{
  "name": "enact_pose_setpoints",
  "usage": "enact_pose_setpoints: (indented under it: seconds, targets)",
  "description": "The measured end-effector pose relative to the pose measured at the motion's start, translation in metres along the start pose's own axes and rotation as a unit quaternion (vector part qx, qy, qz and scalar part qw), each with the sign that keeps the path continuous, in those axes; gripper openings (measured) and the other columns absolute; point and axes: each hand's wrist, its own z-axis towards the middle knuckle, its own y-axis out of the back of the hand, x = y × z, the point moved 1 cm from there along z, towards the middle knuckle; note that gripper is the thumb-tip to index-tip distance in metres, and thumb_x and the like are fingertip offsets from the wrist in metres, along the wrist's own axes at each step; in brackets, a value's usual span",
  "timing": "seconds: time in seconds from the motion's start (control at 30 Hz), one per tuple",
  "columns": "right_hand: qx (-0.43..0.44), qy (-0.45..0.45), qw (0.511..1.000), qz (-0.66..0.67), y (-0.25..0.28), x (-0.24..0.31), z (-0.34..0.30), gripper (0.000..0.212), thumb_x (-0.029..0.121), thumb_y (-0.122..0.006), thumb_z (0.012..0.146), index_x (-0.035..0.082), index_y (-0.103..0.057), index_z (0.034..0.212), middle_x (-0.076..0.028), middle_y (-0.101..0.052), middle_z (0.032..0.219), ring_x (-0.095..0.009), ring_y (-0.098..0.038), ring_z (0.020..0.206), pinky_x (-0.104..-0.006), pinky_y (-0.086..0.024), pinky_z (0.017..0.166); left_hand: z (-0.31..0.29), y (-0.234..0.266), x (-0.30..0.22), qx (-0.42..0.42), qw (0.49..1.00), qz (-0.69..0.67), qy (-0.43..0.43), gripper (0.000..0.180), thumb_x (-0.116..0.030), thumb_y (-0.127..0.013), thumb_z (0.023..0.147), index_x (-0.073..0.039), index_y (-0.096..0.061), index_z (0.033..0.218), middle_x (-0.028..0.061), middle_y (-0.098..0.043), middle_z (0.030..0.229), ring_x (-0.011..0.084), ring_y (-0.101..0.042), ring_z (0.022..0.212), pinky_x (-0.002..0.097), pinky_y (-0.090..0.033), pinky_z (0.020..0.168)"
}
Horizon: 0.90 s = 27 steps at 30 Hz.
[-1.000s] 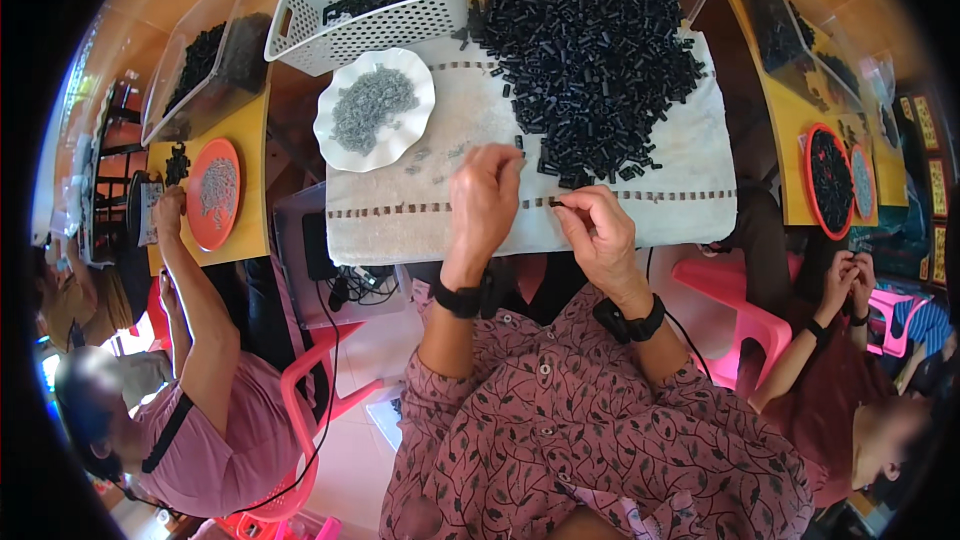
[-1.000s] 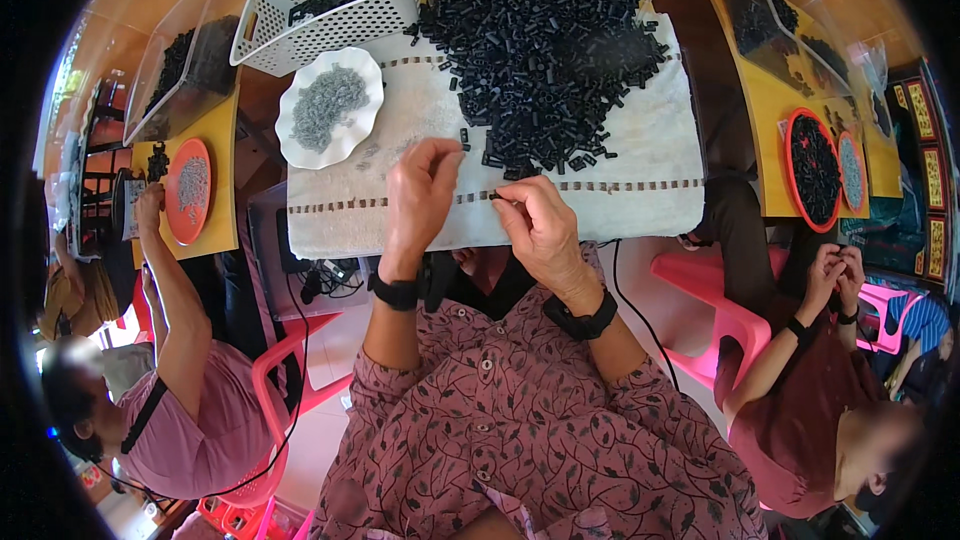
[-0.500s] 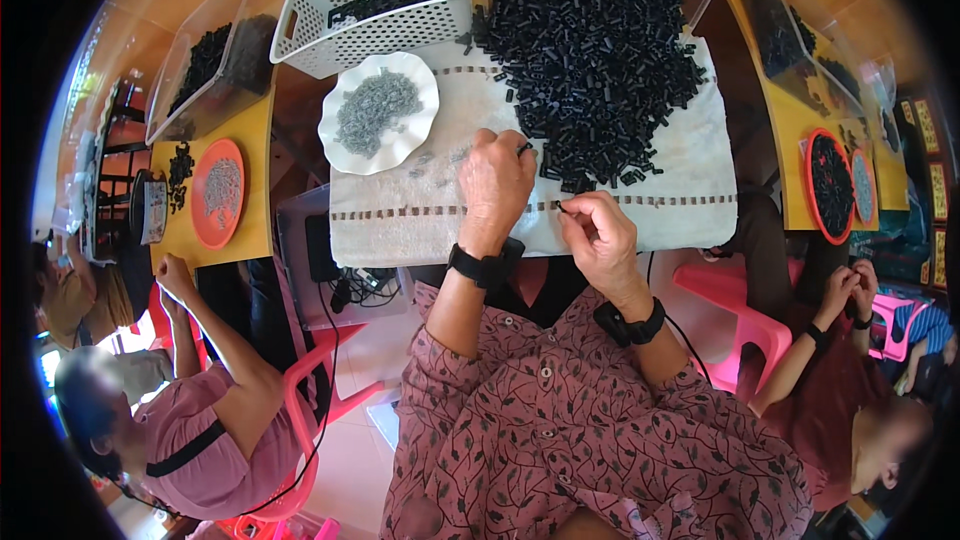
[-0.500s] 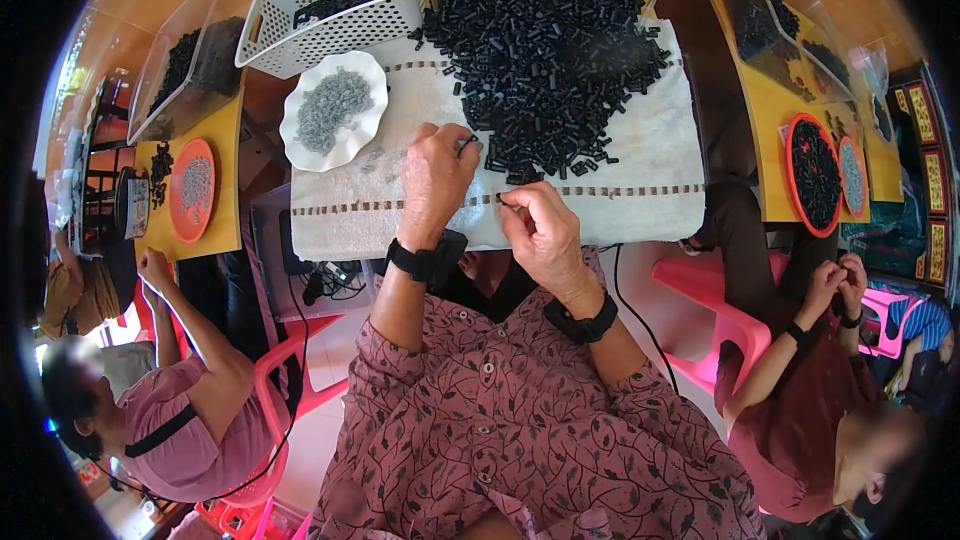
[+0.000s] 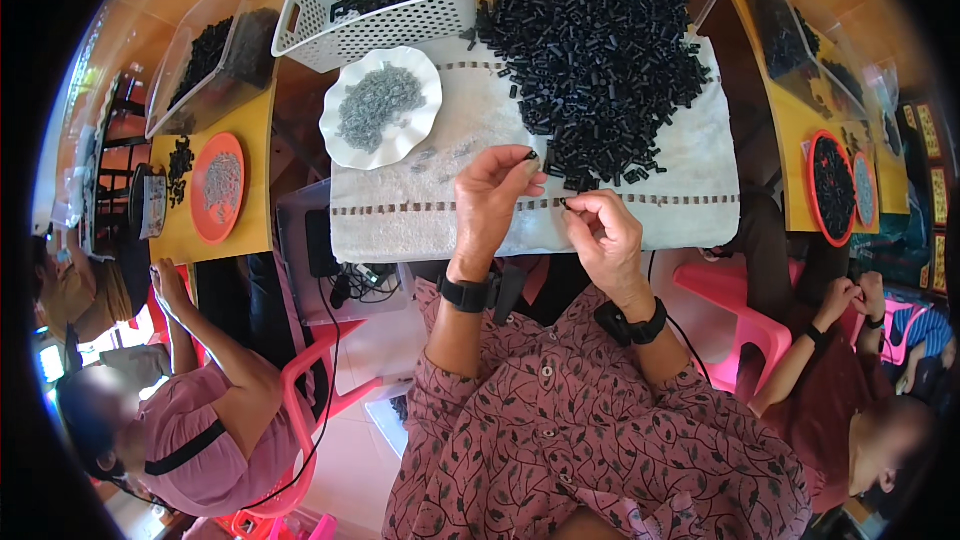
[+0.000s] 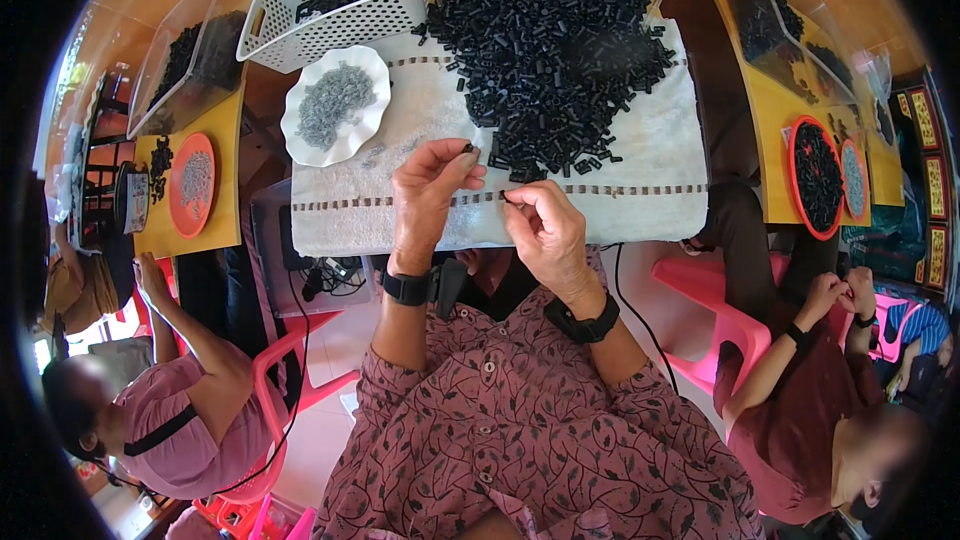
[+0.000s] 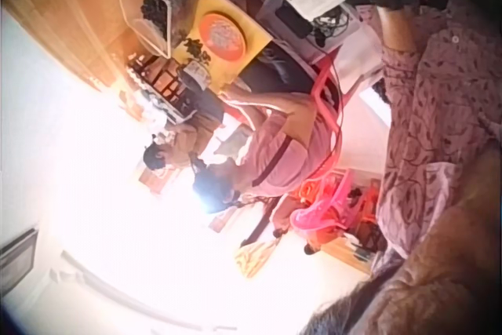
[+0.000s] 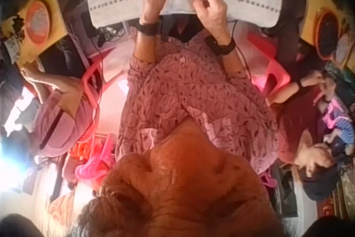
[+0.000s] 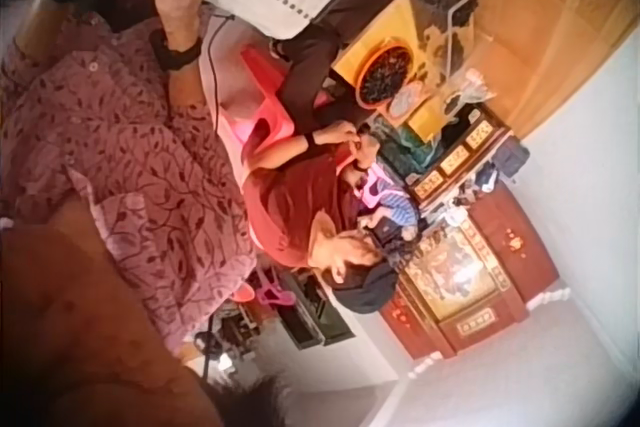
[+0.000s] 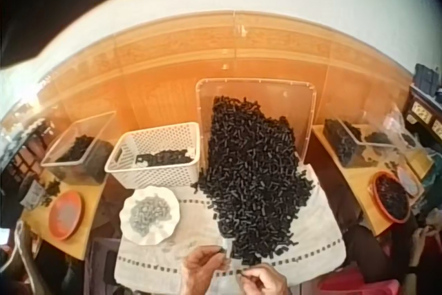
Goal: Sorting and inspecting small black and silver components at a workbench.
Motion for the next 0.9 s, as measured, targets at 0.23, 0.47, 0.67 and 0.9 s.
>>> enact_pose_setpoints:
  seconds: [0.23,0.47,0.67,0.9]
  targets:
    - [0.028,-0.137,0.972,0.187,0.002,0.007,-0.002,0.015,-0.003,-0.067,0.09,0.0,-0.063,0.103,-0.002,-0.063,0.089,-0.006,-0.06,0.071,-0.0202,-0.049,0.062,-0.03,0.009,-0.001,-0.003,0.996,-0.083,0.032,0.022,-0.001,-0.065,0.092,0.004,-0.065,0.114,0.0094,-0.069,0.095,0.0144,-0.068,0.079,0.0268,-0.058,0.071]
    - [0.047,-0.228,0.938,0.255,0.007,0.008,-0.003,0.015,0.006,-0.067,0.093,0.003,-0.063,0.106,-0.003,-0.071,0.092,-0.007,-0.063,0.072,-0.0194,-0.048,0.061,-0.053,0.009,0.005,0.021,0.982,-0.175,0.073,0.025,-0.002,-0.061,0.095,0.003,-0.063,0.12,0.0079,-0.068,0.091,0.0118,-0.064,0.076,0.0238,-0.053,0.072]
    - [0.061,-0.23,0.932,0.274,0.003,0.013,-0.007,0.014,0.002,-0.066,0.092,0.003,-0.063,0.106,-0.002,-0.069,0.088,-0.007,-0.063,0.072,-0.0193,-0.047,0.06,-0.062,0.005,0.011,0.03,0.972,-0.221,0.075,0.025,-0.003,-0.059,0.097,0.003,-0.062,0.121,0.0078,-0.068,0.092,0.0112,-0.063,0.079,0.0235,-0.053,0.073]
    - [0.074,-0.22,0.934,0.271,-0.004,0.017,-0.011,0.014,-0.002,-0.064,0.091,0.001,-0.062,0.104,0.0,-0.064,0.082,-0.004,-0.057,0.069,-0.0192,-0.046,0.06,-0.067,0.006,0.009,0.045,0.966,-0.245,0.073,0.022,-0.003,-0.054,0.099,0.004,-0.061,0.119,0.012,-0.069,0.104,0.0137,-0.066,0.083,0.025,-0.055,0.075]
